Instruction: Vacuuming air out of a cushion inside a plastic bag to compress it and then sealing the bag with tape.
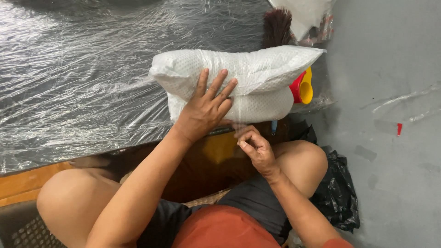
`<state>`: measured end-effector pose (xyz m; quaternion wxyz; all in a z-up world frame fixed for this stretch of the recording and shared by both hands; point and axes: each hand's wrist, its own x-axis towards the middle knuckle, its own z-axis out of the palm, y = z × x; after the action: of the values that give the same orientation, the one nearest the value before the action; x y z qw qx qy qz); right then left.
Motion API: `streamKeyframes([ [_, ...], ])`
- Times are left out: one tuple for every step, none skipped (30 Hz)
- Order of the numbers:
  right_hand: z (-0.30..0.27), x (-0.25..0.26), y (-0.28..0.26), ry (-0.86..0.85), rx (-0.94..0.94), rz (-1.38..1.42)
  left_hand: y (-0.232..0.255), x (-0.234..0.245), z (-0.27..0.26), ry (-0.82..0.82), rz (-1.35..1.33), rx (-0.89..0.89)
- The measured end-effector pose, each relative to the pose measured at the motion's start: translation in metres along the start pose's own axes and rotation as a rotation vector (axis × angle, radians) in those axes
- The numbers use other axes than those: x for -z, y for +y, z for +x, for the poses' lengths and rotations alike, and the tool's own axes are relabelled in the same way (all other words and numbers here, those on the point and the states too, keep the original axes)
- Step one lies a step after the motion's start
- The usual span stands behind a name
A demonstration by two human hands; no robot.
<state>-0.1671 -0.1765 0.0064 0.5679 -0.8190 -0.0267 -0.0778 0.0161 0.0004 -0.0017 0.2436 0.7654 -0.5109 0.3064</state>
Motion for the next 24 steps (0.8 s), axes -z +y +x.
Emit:
streamKeyframes([
  [0.001, 0.001, 0.0, -0.014, 0.018, 0.018, 0.0, 0.009, 0.003, -0.02, 0.005, 0.012],
  [0.002, 0.002, -0.002, -0.01, 0.015, 0.021, 0.001, 0.007, 0.002, -0.024, 0.002, 0.009],
  [0.003, 0.003, -0.003, -0.018, 0.021, 0.016, 0.001, 0.005, 0.002, -0.023, 0.002, 0.022],
  [0.005, 0.004, -0.004, -0.026, 0.026, 0.012, 0.001, 0.003, 0.001, -0.023, 0.001, 0.036],
  [0.005, 0.003, -0.003, -0.026, 0.026, 0.014, 0.001, 0.006, 0.003, -0.025, 0.002, 0.035],
  [0.005, 0.003, -0.002, -0.025, 0.026, 0.027, 0.0, 0.009, 0.004, -0.03, 0.014, 0.047],
  [0.004, 0.003, -0.002, -0.022, 0.022, 0.038, 0.001, 0.012, 0.006, -0.036, 0.023, 0.058],
  [0.006, 0.0, -0.009, -0.021, 0.021, 0.04, 0.001, 0.012, 0.007, -0.039, 0.022, 0.057],
  [0.008, -0.004, -0.017, -0.022, 0.014, 0.029, 0.0, 0.012, 0.007, -0.053, 0.015, 0.054],
  [0.01, -0.007, -0.023, -0.024, 0.008, 0.018, 0.0, 0.012, 0.008, -0.067, 0.008, 0.052],
  [0.01, -0.009, -0.026, -0.022, 0.004, 0.019, 0.0, 0.012, 0.008, -0.07, 0.004, 0.051],
  [0.01, -0.011, -0.028, -0.023, -0.009, -0.016, 0.001, 0.013, 0.008, -0.076, 0.0, 0.055],
  [0.011, -0.013, -0.031, -0.024, -0.02, -0.051, 0.001, 0.014, 0.008, -0.081, -0.002, 0.058],
  [0.01, -0.014, -0.032, -0.022, -0.022, -0.051, 0.001, 0.014, 0.009, -0.082, -0.004, 0.057],
  [0.011, -0.016, -0.033, -0.015, -0.019, -0.081, 0.001, 0.015, 0.01, -0.093, -0.006, 0.064],
  [0.011, -0.018, -0.034, -0.007, -0.017, -0.112, 0.001, 0.015, 0.01, -0.104, -0.009, 0.071],
  [0.012, -0.018, -0.035, -0.008, -0.019, -0.111, 0.001, 0.015, 0.01, -0.105, -0.01, 0.073],
  [0.012, -0.018, -0.035, 0.002, -0.008, -0.148, 0.001, 0.015, 0.01, -0.106, -0.013, 0.074],
  [0.012, -0.017, -0.036, 0.015, 0.003, -0.187, 0.001, 0.014, 0.01, -0.106, -0.017, 0.073],
  [0.012, -0.017, -0.035, 0.016, 0.001, -0.188, 0.001, 0.015, 0.011, -0.107, -0.019, 0.072],
  [0.012, -0.017, -0.035, 0.02, 0.0, -0.208, 0.001, 0.016, 0.011, -0.111, -0.009, 0.07],
  [0.012, -0.016, -0.035, 0.024, -0.002, -0.229, 0.001, 0.017, 0.012, -0.115, 0.0, 0.068],
  [0.011, -0.016, -0.034, 0.024, -0.003, -0.228, 0.001, 0.016, 0.012, -0.116, -0.001, 0.067],
  [0.011, -0.016, -0.033, 0.032, -0.012, -0.256, 0.001, 0.015, 0.012, -0.072, 0.0, 0.065],
])
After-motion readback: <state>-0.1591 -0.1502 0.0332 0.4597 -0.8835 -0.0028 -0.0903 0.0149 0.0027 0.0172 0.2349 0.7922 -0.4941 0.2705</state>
